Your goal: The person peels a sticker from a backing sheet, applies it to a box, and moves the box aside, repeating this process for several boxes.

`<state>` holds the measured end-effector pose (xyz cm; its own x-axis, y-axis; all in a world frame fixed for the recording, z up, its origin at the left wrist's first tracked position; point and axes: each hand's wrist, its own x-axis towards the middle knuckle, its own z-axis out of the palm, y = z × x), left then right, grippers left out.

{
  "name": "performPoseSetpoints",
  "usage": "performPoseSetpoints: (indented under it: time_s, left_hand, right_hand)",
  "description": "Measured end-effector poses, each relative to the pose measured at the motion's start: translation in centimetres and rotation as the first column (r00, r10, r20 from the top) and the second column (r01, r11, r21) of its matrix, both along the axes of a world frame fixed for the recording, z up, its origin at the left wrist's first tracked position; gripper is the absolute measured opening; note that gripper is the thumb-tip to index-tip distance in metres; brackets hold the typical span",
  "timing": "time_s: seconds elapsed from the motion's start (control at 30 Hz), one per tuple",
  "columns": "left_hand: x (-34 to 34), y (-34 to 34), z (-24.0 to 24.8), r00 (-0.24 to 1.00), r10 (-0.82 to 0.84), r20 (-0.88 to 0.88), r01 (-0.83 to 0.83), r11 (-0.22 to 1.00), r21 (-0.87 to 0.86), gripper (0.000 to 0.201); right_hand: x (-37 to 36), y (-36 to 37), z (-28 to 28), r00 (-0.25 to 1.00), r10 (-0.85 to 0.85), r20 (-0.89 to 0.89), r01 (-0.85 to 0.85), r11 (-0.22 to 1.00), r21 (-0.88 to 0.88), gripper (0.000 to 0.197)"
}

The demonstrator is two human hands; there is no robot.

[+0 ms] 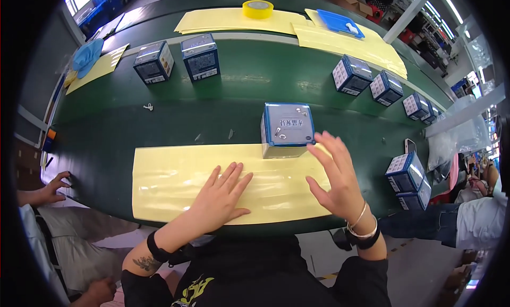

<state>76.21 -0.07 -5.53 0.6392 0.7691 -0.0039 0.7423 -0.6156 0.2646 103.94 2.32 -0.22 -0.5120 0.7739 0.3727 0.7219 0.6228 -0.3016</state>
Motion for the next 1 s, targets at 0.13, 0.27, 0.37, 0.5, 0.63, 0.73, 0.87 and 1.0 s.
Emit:
performPoseSetpoints:
  time_s: [0.13, 0.27, 0.37, 0.5, 0.63, 0.73, 0.87, 1.0]
  left_hand:
    - [-2.8, 1.0, 0.9, 0.999, -0.040, 0.031, 0.044, 0.986, -0.160, 0.073]
    - [-3.0, 0.7, 2.0, 0.998, 0.024, 0.061, -0.008, 0.969, -0.245, 0.066]
    - [-2.2, 0.5, 2.7, 0.998, 0.050, 0.043, -0.038, 0.968, -0.249, 0.063]
    - [-0.3, 0.2, 2.9, 0.995, 0.078, -0.061, -0.087, 0.982, -0.168, 0.060]
    - [2.1, 0.0, 3.2, 0.980, 0.181, -0.088, -0.191, 0.975, -0.118, 0.056]
    - [2.2, -0.2, 2.2, 0.971, 0.238, -0.025, -0.240, 0.968, -0.078, 0.053]
    - [1.9, -1.0, 1.1, 0.965, 0.246, 0.093, -0.246, 0.969, -0.008, 0.048]
    - [3.0, -0.6, 0.5, 0.954, 0.221, 0.204, -0.233, 0.972, 0.037, 0.040]
  right_hand:
    - [3.5, -3.2, -2.9, 0.986, -0.137, -0.099, 0.098, 0.940, -0.328, 0.054]
    - [5.2, -5.2, -3.9, 0.939, -0.293, -0.182, 0.204, 0.897, -0.392, 0.056]
    - [4.6, -5.6, -4.8, 0.960, -0.234, -0.155, 0.171, 0.925, -0.339, 0.054]
    - [2.9, -4.8, -4.8, 0.967, -0.217, -0.133, 0.163, 0.929, -0.334, 0.052]
    - [-0.6, -4.4, -5.4, 0.955, -0.276, -0.110, 0.233, 0.926, -0.298, 0.049]
    - [-2.0, -3.9, -6.2, 0.944, -0.319, -0.086, 0.287, 0.921, -0.262, 0.049]
    - [-2.3, -3.9, -7.1, 0.934, -0.357, -0.006, 0.348, 0.912, -0.216, 0.049]
    - [-2.4, -4.0, -7.3, 0.936, -0.346, 0.056, 0.351, 0.925, -0.145, 0.049]
